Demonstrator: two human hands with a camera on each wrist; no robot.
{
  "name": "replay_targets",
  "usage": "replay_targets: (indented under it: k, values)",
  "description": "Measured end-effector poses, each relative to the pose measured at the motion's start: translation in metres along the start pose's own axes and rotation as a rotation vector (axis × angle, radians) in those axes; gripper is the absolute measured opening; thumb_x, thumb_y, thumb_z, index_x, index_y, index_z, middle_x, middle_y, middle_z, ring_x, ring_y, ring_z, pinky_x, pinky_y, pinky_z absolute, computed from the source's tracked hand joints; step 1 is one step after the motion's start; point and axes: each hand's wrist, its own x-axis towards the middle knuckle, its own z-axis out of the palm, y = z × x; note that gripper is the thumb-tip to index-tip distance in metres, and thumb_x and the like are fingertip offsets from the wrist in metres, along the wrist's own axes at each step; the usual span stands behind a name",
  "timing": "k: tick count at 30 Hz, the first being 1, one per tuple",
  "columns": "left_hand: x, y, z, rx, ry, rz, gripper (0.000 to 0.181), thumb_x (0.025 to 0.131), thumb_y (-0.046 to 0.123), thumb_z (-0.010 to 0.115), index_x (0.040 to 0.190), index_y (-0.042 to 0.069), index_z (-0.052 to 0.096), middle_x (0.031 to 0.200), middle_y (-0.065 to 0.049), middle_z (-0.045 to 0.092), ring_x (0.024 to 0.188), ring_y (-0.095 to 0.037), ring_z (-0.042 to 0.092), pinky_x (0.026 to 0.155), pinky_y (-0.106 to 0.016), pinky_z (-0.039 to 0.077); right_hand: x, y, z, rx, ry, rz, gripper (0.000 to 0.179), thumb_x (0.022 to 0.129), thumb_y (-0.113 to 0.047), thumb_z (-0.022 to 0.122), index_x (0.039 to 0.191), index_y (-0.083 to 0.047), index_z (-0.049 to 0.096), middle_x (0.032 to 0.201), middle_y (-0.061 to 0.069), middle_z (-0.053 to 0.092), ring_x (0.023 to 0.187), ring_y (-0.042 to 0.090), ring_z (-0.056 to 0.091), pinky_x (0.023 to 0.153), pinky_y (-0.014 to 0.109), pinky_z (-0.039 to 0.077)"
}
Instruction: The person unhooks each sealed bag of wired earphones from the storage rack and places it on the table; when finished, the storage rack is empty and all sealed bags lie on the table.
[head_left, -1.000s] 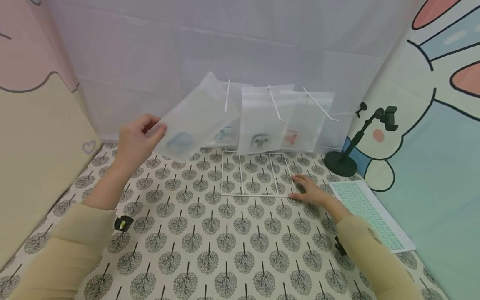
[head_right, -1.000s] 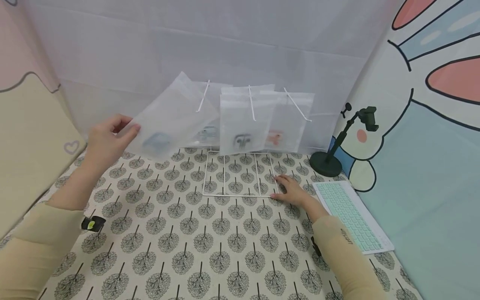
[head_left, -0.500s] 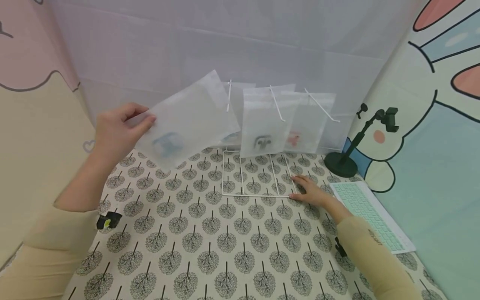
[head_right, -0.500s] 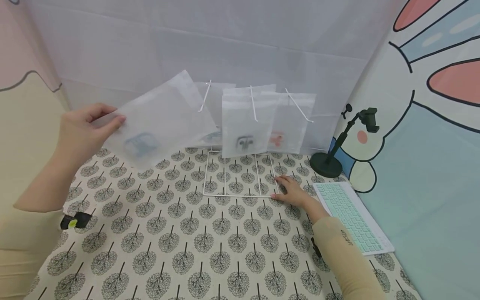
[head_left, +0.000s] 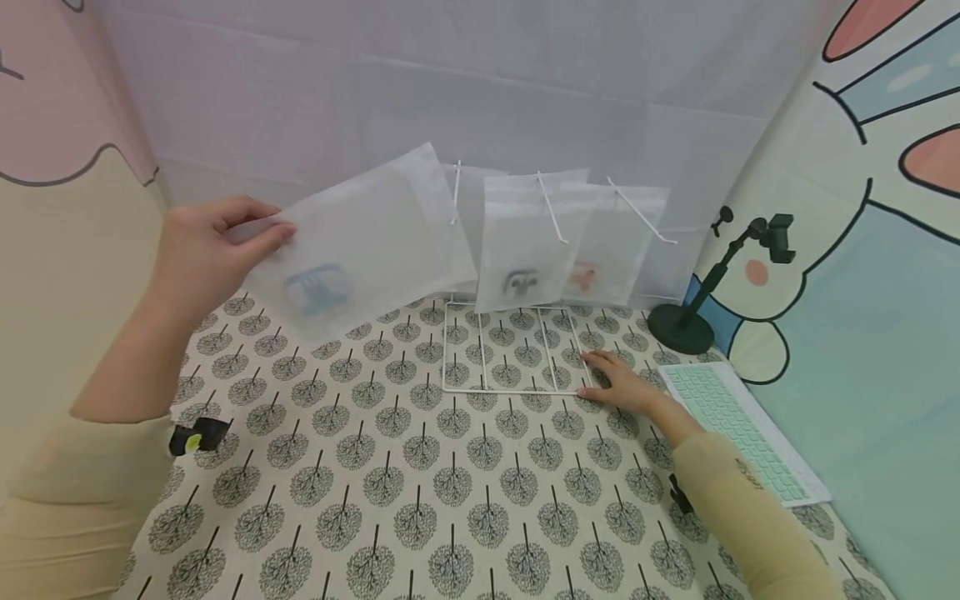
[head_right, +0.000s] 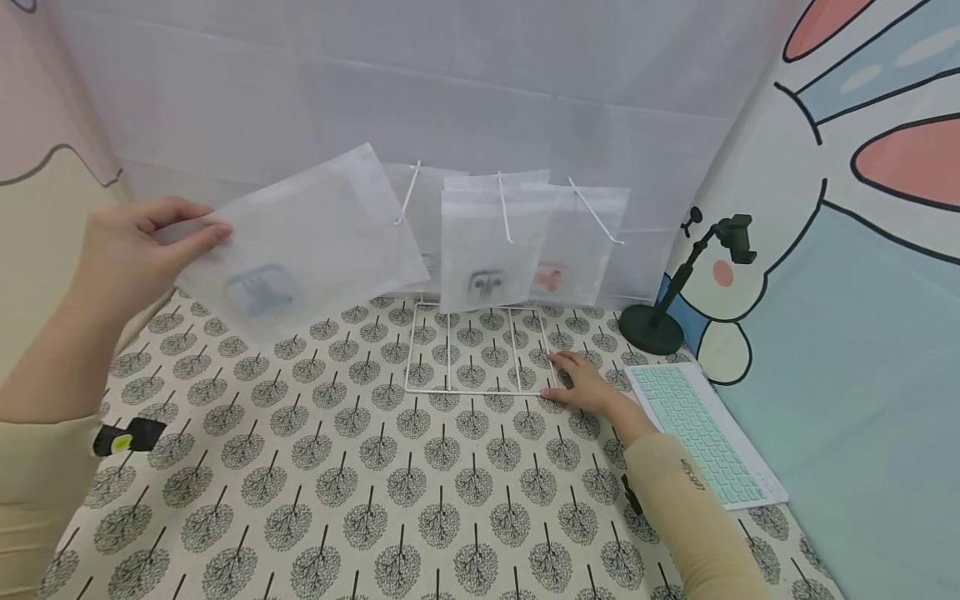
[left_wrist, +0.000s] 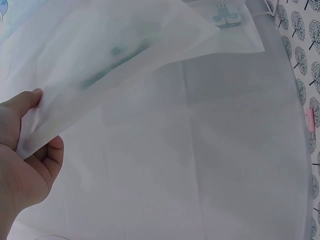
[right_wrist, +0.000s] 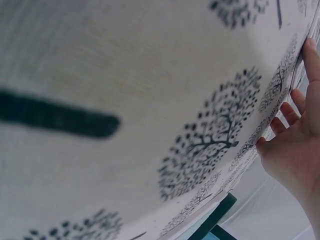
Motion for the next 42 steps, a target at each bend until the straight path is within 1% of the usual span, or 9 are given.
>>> replay_targets:
  k: [12,16,19,25,31,34,37,39,42]
  values:
    - [-0.008,0.005,-0.01,-0.046,0.001,0.016,0.022,0.081,0.028,0.075,0.096,0.012,0.074,0.075,0.028,0.064,0.062,0.006,0.061,0.055,-0.006,0.046,0.002,0.002,0.002,-0.011,-0.001,-0.003,0.083,0.085,-0.048,0.064,0.148,-0.007,0.029,0.151,0.026,0.017,0.136,0.05,0.018,0.104,0.068,0.025]
    - [-0.01,0.002,-0.013,-0.085,-0.009,0.0,0.018,0.081,0.025,0.075,0.094,0.012,0.074,0.074,0.026,0.066,0.059,0.005,0.062,0.053,-0.008,0.048,0.001,0.002,0.001,-0.012,0.005,-0.009,0.081,0.086,-0.046,0.064,0.147,-0.006,0.029,0.151,0.027,0.018,0.136,0.05,0.017,0.104,0.068,0.025]
    - [-0.013,-0.001,-0.013,-0.068,-0.041,-0.023,0.02,0.082,0.028,0.075,0.094,0.013,0.073,0.074,0.026,0.065,0.057,0.003,0.062,0.05,-0.011,0.048,0.001,0.001,0.001,-0.025,0.007,-0.01,0.081,0.086,-0.047,0.064,0.147,-0.005,0.029,0.15,0.027,0.019,0.136,0.051,0.018,0.104,0.068,0.025]
    - [-0.025,-0.016,-0.013,0.009,-0.099,-0.075,0.03,0.083,0.035,0.072,0.099,0.009,0.071,0.074,0.03,0.062,0.06,0.002,0.062,0.052,-0.014,0.05,0.002,0.001,0.002,-0.038,0.011,-0.004,0.082,0.086,-0.049,0.063,0.147,-0.006,0.029,0.151,0.027,0.019,0.136,0.05,0.018,0.104,0.067,0.025]
    - [-0.039,-0.035,-0.022,0.062,-0.168,-0.155,0.04,0.083,0.038,0.071,0.107,0.006,0.067,0.074,0.029,0.062,0.061,-0.002,0.062,0.052,-0.019,0.052,0.004,0.003,0.004,-0.035,0.006,-0.019,0.082,0.087,-0.048,0.063,0.147,-0.005,0.029,0.151,0.027,0.018,0.136,0.05,0.017,0.105,0.068,0.024]
    - [-0.045,-0.044,-0.026,0.051,-0.2,-0.196,0.039,0.084,0.037,0.07,0.113,0.01,0.065,0.076,0.027,0.064,0.061,-0.004,0.064,0.051,-0.024,0.054,0.004,0.004,0.004,-0.027,0.005,-0.023,0.081,0.087,-0.047,0.063,0.147,-0.005,0.029,0.151,0.027,0.018,0.136,0.05,0.016,0.105,0.068,0.023]
    - [-0.051,-0.051,-0.028,0.027,-0.196,-0.216,0.039,0.084,0.034,0.07,0.119,0.017,0.063,0.076,0.03,0.063,0.061,-0.004,0.065,0.05,-0.027,0.055,0.004,0.004,0.004,-0.024,0.006,-0.028,0.081,0.087,-0.046,0.064,0.147,-0.004,0.029,0.151,0.027,0.018,0.136,0.05,0.016,0.104,0.068,0.023]
    - [-0.055,-0.056,-0.029,0.004,-0.189,-0.226,0.04,0.084,0.033,0.071,0.122,0.02,0.063,0.079,0.035,0.061,0.063,-0.001,0.064,0.051,-0.025,0.055,0.004,0.004,0.004,-0.022,0.006,-0.029,0.081,0.087,-0.045,0.064,0.147,-0.004,0.029,0.151,0.027,0.018,0.136,0.05,0.016,0.104,0.068,0.023]
    - [-0.062,-0.065,-0.031,-0.011,-0.198,-0.233,0.039,0.084,0.031,0.071,0.12,0.018,0.066,0.086,0.039,0.06,0.071,0.008,0.063,0.055,-0.018,0.054,0.004,0.003,0.003,-0.012,0.005,-0.027,0.081,0.086,-0.045,0.064,0.147,-0.005,0.029,0.151,0.027,0.018,0.137,0.05,0.016,0.105,0.068,0.023]
